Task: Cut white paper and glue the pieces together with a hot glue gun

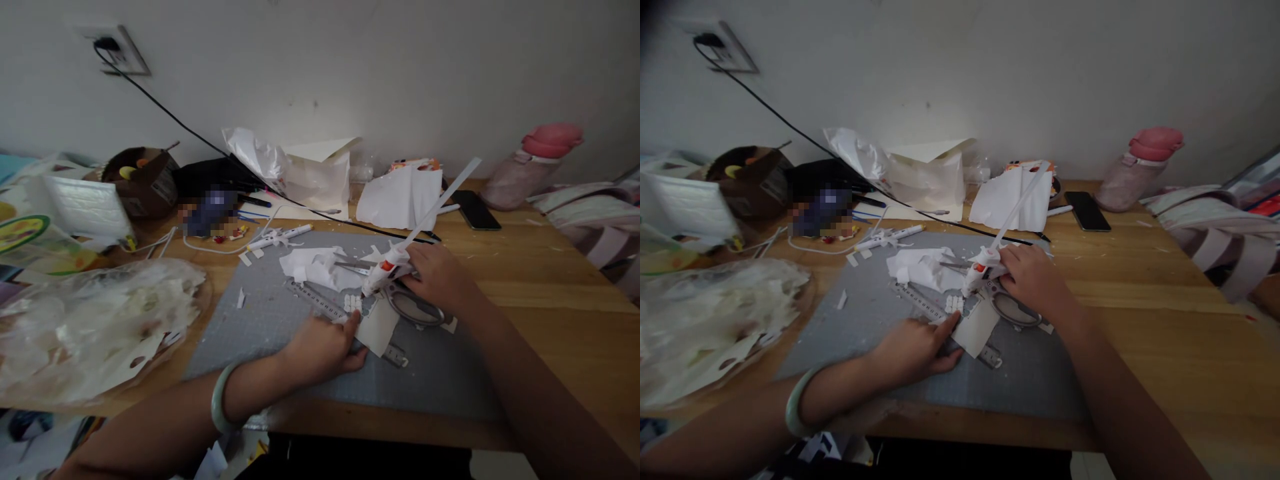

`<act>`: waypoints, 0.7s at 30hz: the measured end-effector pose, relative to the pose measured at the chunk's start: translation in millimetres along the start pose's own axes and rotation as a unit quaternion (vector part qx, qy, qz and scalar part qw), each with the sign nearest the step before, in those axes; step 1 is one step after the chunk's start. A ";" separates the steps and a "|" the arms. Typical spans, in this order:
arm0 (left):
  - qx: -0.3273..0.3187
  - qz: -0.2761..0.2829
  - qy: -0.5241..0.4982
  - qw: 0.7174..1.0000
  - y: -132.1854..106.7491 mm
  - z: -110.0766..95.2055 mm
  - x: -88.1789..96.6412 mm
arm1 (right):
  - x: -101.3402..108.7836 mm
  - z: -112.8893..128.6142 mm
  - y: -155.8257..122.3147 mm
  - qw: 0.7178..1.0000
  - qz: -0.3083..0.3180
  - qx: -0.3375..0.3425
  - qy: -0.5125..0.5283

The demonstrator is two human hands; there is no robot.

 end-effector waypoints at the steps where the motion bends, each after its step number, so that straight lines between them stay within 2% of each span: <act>1: 0.002 0.001 0.000 1.000 0.0 0.2 -0.1 | -0.5 0.1 -0.1 1.000 0.001 0.000 0.000; 21: 0.009 0.000 -0.013 1.000 0.4 1.5 -2.3 | 0.0 -1.4 -0.6 0.999 0.012 0.005 0.031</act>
Point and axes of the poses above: each hand's wrist, its own y-axis towards the middle knuckle, its own x-axis out of the back of the hand, z = x × y, the point moved 2 cm from there along y, towards the middle knuckle, and after that the axes turned 6 degrees about -z, right-handed, at the moved point
